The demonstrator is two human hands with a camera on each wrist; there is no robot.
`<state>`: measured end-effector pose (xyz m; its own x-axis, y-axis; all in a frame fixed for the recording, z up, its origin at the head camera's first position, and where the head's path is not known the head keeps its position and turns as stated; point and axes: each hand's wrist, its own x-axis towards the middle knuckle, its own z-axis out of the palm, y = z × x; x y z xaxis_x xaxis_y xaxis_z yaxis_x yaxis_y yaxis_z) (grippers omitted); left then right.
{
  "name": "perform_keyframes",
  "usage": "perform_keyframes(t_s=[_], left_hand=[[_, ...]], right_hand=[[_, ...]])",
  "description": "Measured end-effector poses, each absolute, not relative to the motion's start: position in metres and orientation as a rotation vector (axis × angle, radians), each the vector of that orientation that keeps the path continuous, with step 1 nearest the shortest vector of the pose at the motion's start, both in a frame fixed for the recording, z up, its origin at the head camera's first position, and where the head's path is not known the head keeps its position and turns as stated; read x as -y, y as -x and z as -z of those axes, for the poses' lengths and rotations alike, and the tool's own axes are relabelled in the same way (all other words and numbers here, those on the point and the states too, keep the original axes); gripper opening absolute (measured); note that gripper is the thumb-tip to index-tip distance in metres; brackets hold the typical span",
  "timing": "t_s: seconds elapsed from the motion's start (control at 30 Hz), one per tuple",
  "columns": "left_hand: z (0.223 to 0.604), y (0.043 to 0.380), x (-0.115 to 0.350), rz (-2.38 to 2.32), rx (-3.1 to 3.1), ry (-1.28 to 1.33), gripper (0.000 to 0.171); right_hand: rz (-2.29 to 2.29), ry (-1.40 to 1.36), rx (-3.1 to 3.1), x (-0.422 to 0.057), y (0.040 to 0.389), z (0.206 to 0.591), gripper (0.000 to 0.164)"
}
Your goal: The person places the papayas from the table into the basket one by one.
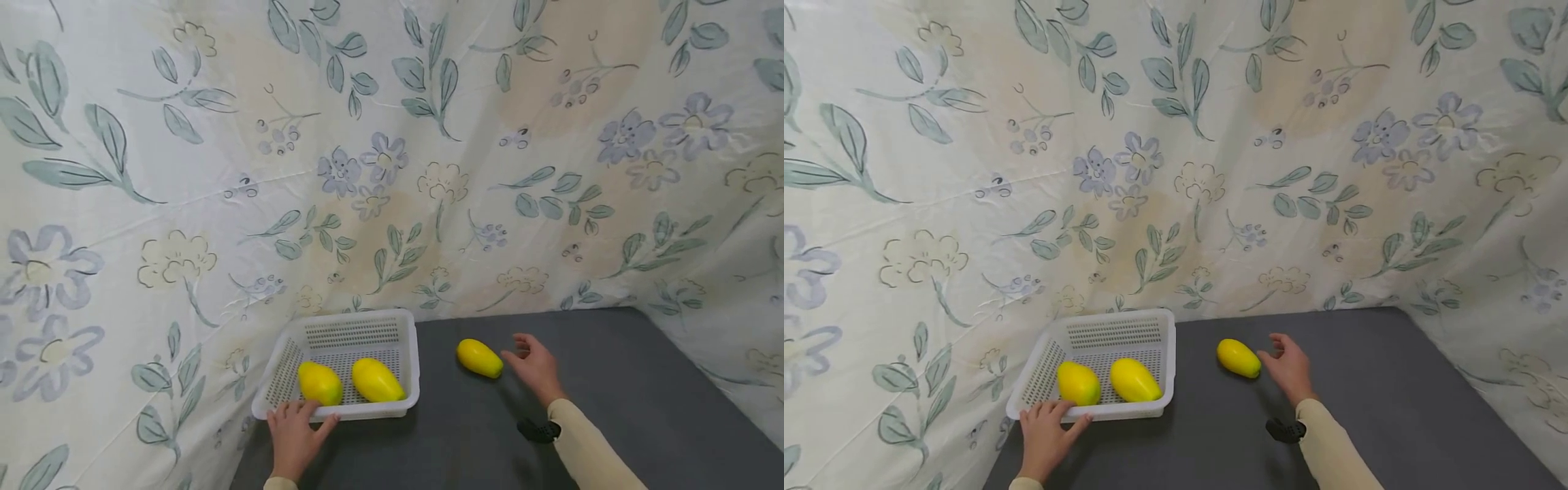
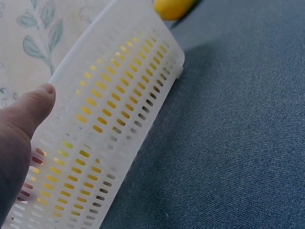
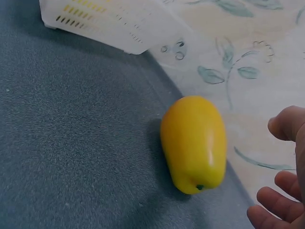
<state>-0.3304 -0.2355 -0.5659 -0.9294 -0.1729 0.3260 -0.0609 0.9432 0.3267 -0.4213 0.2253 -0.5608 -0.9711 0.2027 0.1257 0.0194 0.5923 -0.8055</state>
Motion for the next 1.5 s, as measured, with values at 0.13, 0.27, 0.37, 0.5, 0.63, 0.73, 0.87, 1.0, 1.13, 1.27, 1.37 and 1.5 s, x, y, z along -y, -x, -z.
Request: perform_keyframes(t_s=[0.13, 0.27, 0.37, 0.5, 0.63, 0.73, 0.87, 1.0, 1.13, 1.27, 1.37, 1.5], left_hand=[[0.567, 0.331, 0.236, 0.430, 2.743, -0.171, 0.055], [0.567, 0.330, 0.236, 0.437, 2.745, -0.181, 0.054], [0.567, 0.330, 0.236, 0.456, 2.723, -0.165, 0.052], [0.567, 0.329, 0.234, 0.447, 2.702, -0.142, 0.050], [0.567, 0.329, 0.233, 0.423, 2.702, -0.145, 0.050], [0.567, 0.329, 0.233, 0.431, 2.706, -0.146, 0.050], [0.567, 0.329, 0.233, 0.447, 2.732, -0.158, 0.051], [0.566, 0.331, 0.234, 0.450, 2.751, -0.178, 0.052], [0.564, 0.331, 0.232, 0.450, 2.762, -0.192, 0.053], [0.561, 0.330, 0.231, 0.442, 2.763, -0.197, 0.053], [0.561, 0.330, 0.230, 0.438, 2.760, -0.199, 0.053], [0.560, 0.329, 0.229, 0.446, 2.760, -0.206, 0.054]], right_hand=[[-1.297, 0.124, 2.661, -0.215, 0.432, 0.564, 0.059], [-1.239, 0.020, 2.712, -0.202, 0.440, 0.565, 0.062], [-1.186, -0.054, 2.747, -0.193, 0.446, 0.568, 0.064], [-1.145, -0.092, 2.787, -0.183, 0.451, 0.573, 0.069], [-1.113, -0.126, 2.810, -0.174, 0.455, 0.578, 0.082], [-1.043, -0.155, 2.829, -0.169, 0.456, 0.582, 0.090], [-0.940, -0.164, 2.866, -0.165, 0.457, 0.589, 0.092], [-0.859, -0.162, 2.876, -0.162, 0.459, 0.598, 0.088], [-0.793, -0.170, 2.841, -0.164, 0.458, 0.603, 0.081], [-0.795, -0.160, 2.817, -0.164, 0.456, 0.604, 0.075], [-0.817, -0.139, 2.823, -0.164, 0.454, 0.602, 0.074], [-0.826, -0.123, 2.834, -0.164, 0.454, 0.604, 0.074]])
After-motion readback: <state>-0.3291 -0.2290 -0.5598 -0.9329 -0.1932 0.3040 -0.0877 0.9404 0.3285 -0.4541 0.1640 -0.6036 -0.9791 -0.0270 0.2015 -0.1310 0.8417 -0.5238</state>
